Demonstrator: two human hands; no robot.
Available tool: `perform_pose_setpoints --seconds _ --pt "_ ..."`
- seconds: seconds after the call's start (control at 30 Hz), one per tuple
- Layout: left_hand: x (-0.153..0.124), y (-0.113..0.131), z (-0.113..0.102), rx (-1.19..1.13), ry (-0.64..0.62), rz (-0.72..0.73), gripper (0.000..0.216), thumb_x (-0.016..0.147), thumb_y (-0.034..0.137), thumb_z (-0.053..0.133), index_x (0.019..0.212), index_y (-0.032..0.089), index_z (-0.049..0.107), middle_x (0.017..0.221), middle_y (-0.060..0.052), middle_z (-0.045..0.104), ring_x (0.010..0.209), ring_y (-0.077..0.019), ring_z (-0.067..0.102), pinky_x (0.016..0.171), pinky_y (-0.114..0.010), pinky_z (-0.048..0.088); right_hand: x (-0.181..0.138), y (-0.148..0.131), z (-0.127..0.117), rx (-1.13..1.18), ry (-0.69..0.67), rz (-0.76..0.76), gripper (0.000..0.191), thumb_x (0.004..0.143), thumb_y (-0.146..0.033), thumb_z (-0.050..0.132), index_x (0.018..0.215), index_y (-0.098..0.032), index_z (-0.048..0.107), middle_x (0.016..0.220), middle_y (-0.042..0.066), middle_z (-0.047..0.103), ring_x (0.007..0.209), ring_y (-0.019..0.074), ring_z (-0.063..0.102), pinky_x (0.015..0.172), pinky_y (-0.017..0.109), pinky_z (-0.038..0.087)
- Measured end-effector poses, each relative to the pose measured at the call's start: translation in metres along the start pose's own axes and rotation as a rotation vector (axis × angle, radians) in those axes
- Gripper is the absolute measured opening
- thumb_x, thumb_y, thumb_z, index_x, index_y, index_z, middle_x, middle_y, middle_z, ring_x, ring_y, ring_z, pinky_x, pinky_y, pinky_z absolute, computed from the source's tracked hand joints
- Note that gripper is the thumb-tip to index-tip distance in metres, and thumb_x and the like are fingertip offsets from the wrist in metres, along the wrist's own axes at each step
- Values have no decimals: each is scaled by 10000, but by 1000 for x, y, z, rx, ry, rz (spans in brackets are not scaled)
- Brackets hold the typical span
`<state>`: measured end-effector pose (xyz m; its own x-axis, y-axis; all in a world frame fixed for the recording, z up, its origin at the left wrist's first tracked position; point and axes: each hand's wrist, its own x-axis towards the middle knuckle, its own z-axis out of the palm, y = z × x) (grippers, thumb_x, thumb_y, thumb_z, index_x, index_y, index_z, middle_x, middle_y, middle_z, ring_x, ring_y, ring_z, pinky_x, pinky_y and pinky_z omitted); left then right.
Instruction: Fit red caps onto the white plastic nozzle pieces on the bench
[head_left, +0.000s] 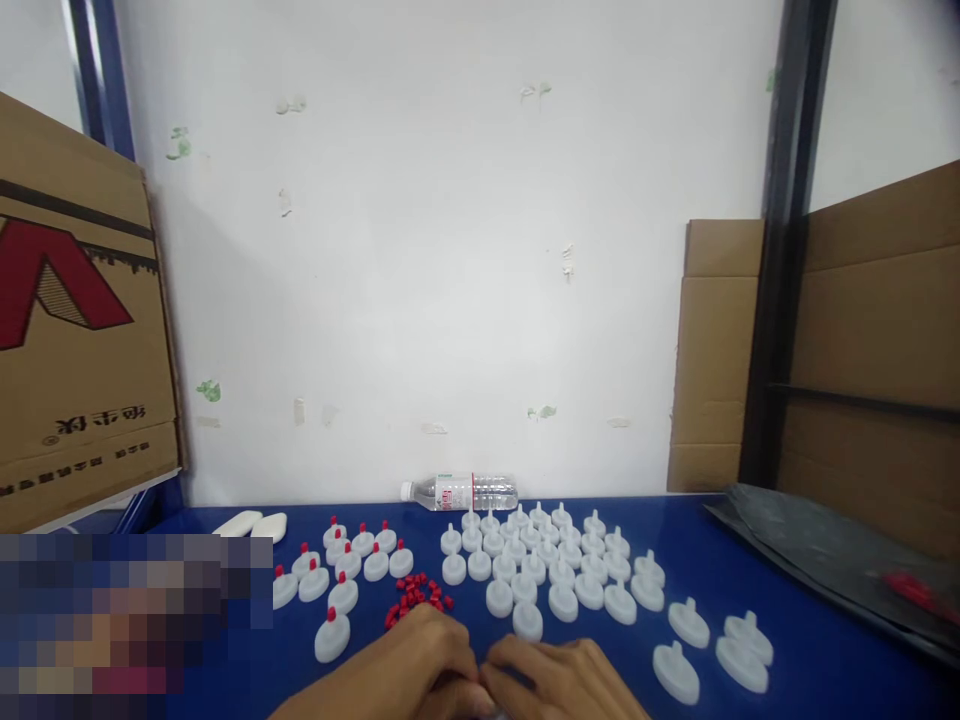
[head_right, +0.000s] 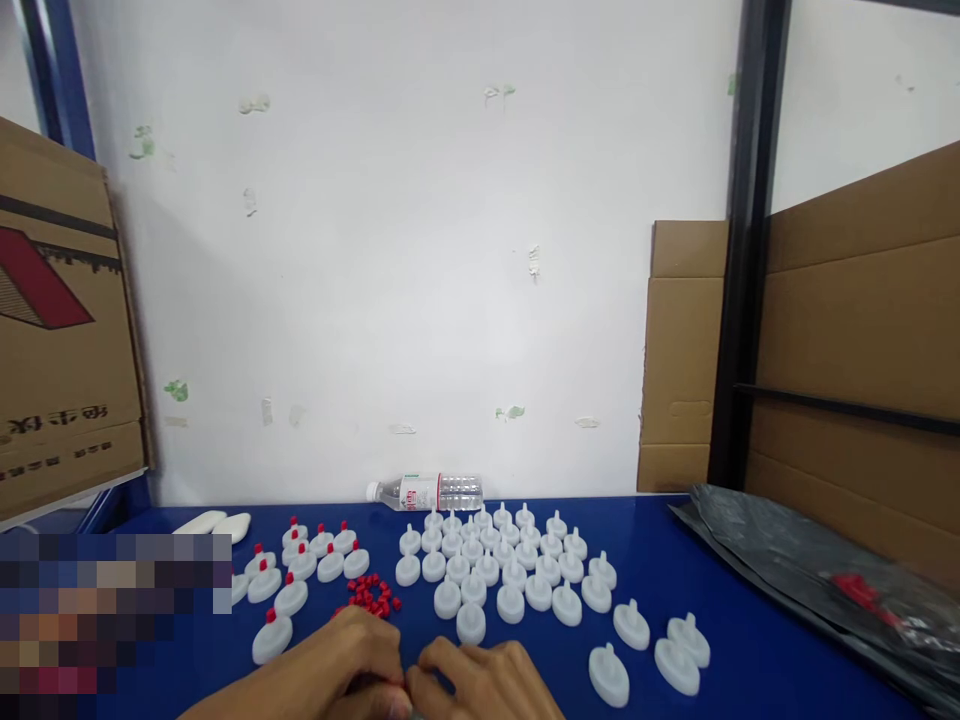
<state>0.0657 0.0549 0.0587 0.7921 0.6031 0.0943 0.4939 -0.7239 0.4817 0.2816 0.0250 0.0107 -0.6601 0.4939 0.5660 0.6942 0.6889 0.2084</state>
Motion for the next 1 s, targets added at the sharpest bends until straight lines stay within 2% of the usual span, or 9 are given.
perform_pose_setpoints --seconds 0.07,0.13,0.2,0.3,0.43,0.67,0.77,0.87,1.0 --pt "10 -5 9 81 -83 40 325 904 241 668 598 185 575 647 31 604 600 -115 523 527 -264 285 0 4 0 71 -59 22 214 851 -369 787 915 -264 613 1004 -100 737 545 113 667 419 300 217" --pt "17 -5 15 219 -77 49 389 857 232 723 547 175 495 597 28 567 569 -117 495 506 -297 214 1 6 -2 148 -122 53 177 840 -289 796 869 -256 625 1026 -116 747 587 103 689 437 288 242" --pt "15 0 14 281 -19 37 337 853 242 723 600 180 509 662 26 625 619 -128 547 526 -288 243 2 6 -6 227 -186 123 127 872 -263 754 934 -264 643 1006 -108 757 655 111 715 467 263 298" --pt "4 13 1 297 76 -34 232 915 240 634 696 195 572 770 14 677 719 -151 612 626 -275 349 5 3 -16 314 -251 239 262 909 -336 710 1153 -294 625 1062 -80 761 781 148 744 579 233 428" --pt "-5 19 -16 283 126 -45 168 973 294 532 883 208 645 899 -31 676 844 -192 624 750 -309 406 6 0 -21 278 -266 260 339 917 -316 689 1243 -295 600 1221 -38 717 936 204 759 677 255 546" --pt "5 -15 -38 435 310 -135 321 1036 233 355 963 194 666 975 -74 650 925 -242 589 770 -362 441 4 4 -11 106 -255 221 459 872 -274 716 1317 -238 609 1158 41 706 718 209 772 575 273 596" --pt "5 -33 -37 476 364 -141 345 1034 213 353 1230 226 636 1127 -89 633 1052 -266 569 858 -397 483 5 4 -13 96 -288 226 507 875 -287 716 1365 -246 590 1184 54 699 727 213 775 588 290 616" --pt "6 -41 -26 501 325 -126 460 1024 171 336 1440 276 500 1312 -119 549 1092 -265 571 878 -409 509 5 2 -15 75 -301 242 559 874 -314 720 1402 -222 562 1219 83 701 770 245 782 614 337 638" --pt "12 -39 -14 525 321 -107 469 1015 145 353 1442 279 493 1306 -123 549 1093 -266 579 904 -414 507 2 0 -16 59 -235 259 569 875 -321 720 1407 -222 545 1240 106 710 805 272 785 610 361 642"
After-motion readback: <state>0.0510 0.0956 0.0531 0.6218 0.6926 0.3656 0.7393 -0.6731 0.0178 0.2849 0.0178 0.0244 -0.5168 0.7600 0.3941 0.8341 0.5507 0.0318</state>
